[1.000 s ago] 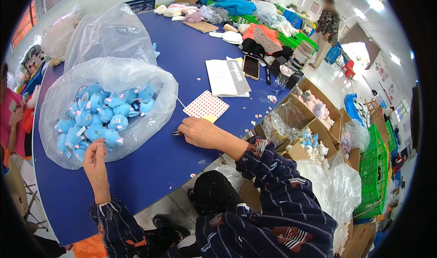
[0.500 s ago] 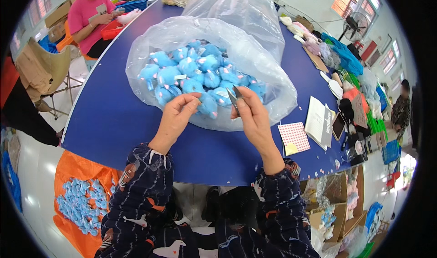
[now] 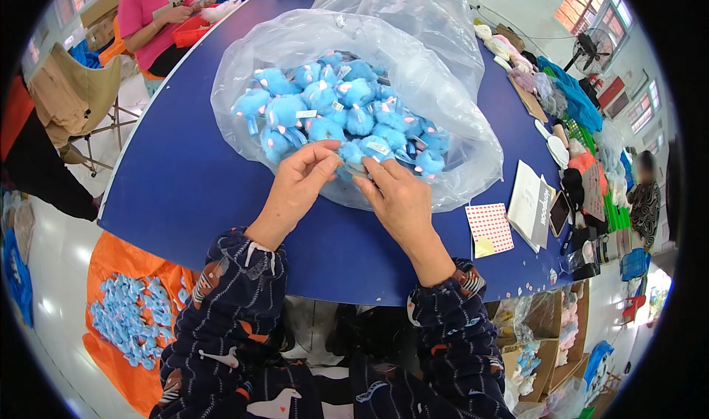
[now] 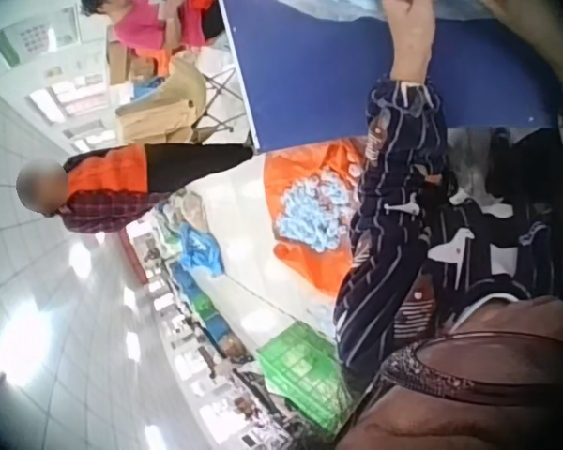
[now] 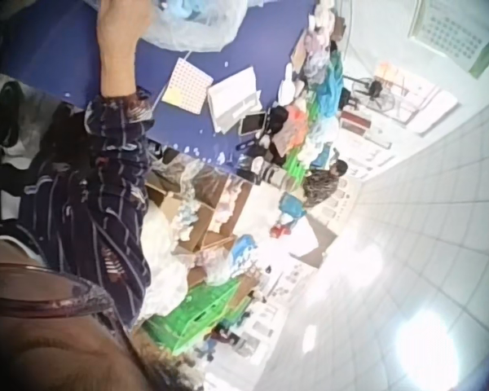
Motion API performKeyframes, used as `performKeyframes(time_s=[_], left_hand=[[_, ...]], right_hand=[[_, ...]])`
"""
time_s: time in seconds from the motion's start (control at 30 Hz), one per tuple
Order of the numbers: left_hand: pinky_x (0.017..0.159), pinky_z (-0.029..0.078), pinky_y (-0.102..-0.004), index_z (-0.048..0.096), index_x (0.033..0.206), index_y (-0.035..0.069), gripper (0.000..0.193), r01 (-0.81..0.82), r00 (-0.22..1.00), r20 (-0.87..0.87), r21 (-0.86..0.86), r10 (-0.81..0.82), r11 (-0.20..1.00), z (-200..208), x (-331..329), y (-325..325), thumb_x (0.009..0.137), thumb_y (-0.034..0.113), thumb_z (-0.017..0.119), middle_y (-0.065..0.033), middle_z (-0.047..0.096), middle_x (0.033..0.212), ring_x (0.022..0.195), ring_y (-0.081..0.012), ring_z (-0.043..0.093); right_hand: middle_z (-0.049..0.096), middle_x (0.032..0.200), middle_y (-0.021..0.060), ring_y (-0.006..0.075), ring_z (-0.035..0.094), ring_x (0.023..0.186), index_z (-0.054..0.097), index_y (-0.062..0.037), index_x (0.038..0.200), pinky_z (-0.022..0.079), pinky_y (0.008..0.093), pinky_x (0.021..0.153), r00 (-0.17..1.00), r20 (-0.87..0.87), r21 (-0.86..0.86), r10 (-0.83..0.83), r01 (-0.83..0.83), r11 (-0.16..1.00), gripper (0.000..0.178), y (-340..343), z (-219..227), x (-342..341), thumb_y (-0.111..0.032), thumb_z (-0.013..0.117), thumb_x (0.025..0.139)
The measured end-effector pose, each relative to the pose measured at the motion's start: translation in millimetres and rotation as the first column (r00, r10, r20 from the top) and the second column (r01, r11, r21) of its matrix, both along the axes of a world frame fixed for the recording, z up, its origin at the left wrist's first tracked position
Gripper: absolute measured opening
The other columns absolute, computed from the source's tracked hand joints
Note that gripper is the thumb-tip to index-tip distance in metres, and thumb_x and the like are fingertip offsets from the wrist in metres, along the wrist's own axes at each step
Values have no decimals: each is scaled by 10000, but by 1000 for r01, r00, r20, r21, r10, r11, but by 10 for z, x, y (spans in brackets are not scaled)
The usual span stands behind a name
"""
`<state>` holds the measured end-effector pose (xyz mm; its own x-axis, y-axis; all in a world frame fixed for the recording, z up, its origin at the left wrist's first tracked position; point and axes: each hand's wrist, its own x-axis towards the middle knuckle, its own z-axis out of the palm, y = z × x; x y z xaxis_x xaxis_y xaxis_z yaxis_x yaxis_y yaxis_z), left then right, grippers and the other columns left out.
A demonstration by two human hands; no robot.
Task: The person trims loose threads from small blue plush toys using scissors and then applies small stickers to each toy. The finished items are placed into a plastic bag on the table.
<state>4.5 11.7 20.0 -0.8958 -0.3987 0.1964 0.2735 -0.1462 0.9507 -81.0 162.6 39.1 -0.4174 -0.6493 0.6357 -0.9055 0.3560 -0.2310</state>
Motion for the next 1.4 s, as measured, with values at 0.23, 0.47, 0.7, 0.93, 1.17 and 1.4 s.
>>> performKeyframes(time_s=[0.23, 0.47, 0.7, 0.93, 1.17, 1.4], left_hand=[[786, 446, -247, 597, 881, 33, 178, 15, 1000, -13, -99, -16, 995, -19, 6, -11, 888, 199, 532, -93, 487, 1209, 942, -100, 507], [801, 437, -244, 607, 867, 23, 171, 13, 1000, -5, -196, -14, 980, -4, 21, 3, 881, 180, 539, -101, 465, 1222, 963, -118, 503], [810, 429, -287, 634, 806, 23, 258, 128, 991, 12, -363, -133, 923, 183, 125, 50, 888, 233, 509, -139, 521, 1163, 955, -175, 528], [572, 458, -250, 665, 715, -23, 400, 563, 807, 420, -337, -415, 754, 462, 361, -210, 851, 337, 555, -113, 643, 718, 663, -155, 607], [521, 439, -252, 602, 997, -20, 360, -193, 947, 118, -529, 297, 826, -98, -78, -104, 784, 268, 645, -105, 630, 760, 617, -109, 567], [813, 458, -258, 441, 1174, -21, 414, 124, 989, 92, -101, -115, 987, -20, -56, -18, 791, 13, 595, -93, 545, 1081, 958, -132, 545]], right_hand=[[538, 704, 27, 195, 562, 584, 601, -94, 903, 429, 311, 460, 998, -49, 13, -43, 44, 999, 215, -21, -12, 18, -226, 659, 742], [530, 678, 16, 183, 566, 590, 593, -114, 838, 433, 307, 456, 993, -102, 26, -62, 65, 998, 164, -40, -18, 57, -229, 657, 740], [544, 684, 50, 198, 570, 603, 604, -82, 816, 430, 306, 469, 999, 32, -42, 10, -9, 999, 161, -6, -98, -26, -231, 642, 768], [556, 668, 22, 59, 457, 597, 618, 39, 878, 360, 196, 521, 714, 695, -220, 82, 103, 970, 333, 117, 4, -192, -284, 647, 806], [586, 641, 92, 101, 496, 552, 610, 39, 933, 383, 260, 499, 684, 721, -147, 112, -7, 989, 301, 35, -131, -127, -238, 608, 814], [621, 863, 71, 111, 555, 737, 576, 35, 1042, 435, 259, 652, 508, 792, -370, 339, -43, 928, 324, 43, -92, -92, -171, 632, 798]])
